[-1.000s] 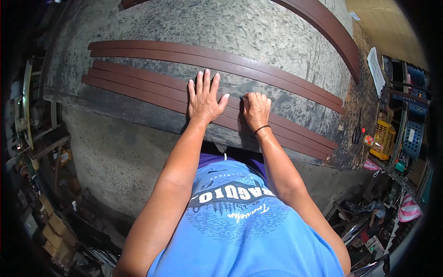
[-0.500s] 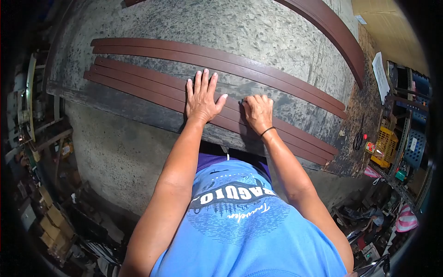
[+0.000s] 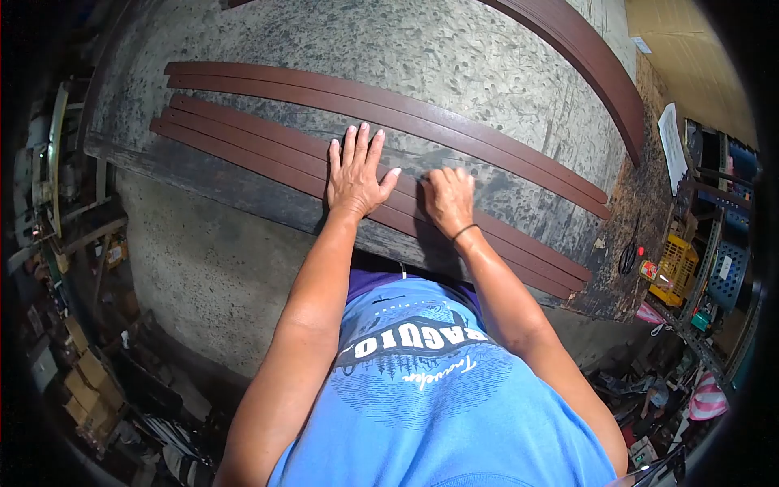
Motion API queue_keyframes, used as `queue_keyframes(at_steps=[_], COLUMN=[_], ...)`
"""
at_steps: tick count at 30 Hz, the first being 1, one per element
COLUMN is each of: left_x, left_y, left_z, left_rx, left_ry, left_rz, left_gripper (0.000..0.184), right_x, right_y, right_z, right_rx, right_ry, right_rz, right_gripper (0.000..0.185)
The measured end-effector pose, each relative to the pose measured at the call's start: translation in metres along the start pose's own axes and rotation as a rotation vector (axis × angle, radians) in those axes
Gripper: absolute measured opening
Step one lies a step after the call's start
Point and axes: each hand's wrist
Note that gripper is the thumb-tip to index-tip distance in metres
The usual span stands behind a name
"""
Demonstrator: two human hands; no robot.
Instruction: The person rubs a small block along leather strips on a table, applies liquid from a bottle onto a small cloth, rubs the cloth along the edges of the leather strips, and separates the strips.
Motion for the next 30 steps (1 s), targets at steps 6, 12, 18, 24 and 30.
queue_keyframes(at_steps=[6, 12, 18, 24, 30], left_x=[-0.001, 0.0, -0.003, -0.011, -0.01], left_y=[-0.002, -0.001, -0.007, -0.015, -0.007], left_z=[0.0, 0.001, 0.0, 0.002, 0.006], left_rx=[0.002, -0.001, 0.024, 0.174, 0.284], left_ry=[-0.001, -0.008, -0.005, -0.108, -0.234], left_rz=[0.012, -0.003, -0.02, -0.023, 0.075], left_gripper=[0.077, 0.077, 0.073, 0.049, 0.027], right_x=[0.027, 0.0, 0.037, 0.188, 0.184], right_y=[0.013, -0.003, 0.027, 0.087, 0.083], right_z=[0.028, 0.007, 0.039, 0.23, 0.32], right_rx=[-0.017, 0.024, -0.068, 0.316, 0.65], right_ry=[-0.027, -0.052, -0.269, -0.984, -1.121], right_rz=[0.059, 0.02, 0.14, 0.309, -0.069], right_gripper=[0.011, 0.012, 0.01, 0.022, 0.018])
Point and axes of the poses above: each hand's wrist, its own z-axis away from the middle knuckle, its own y-axis out of the back of the hand, x = y × z, and after that the axes turned 9 degrees about -x, right-handed
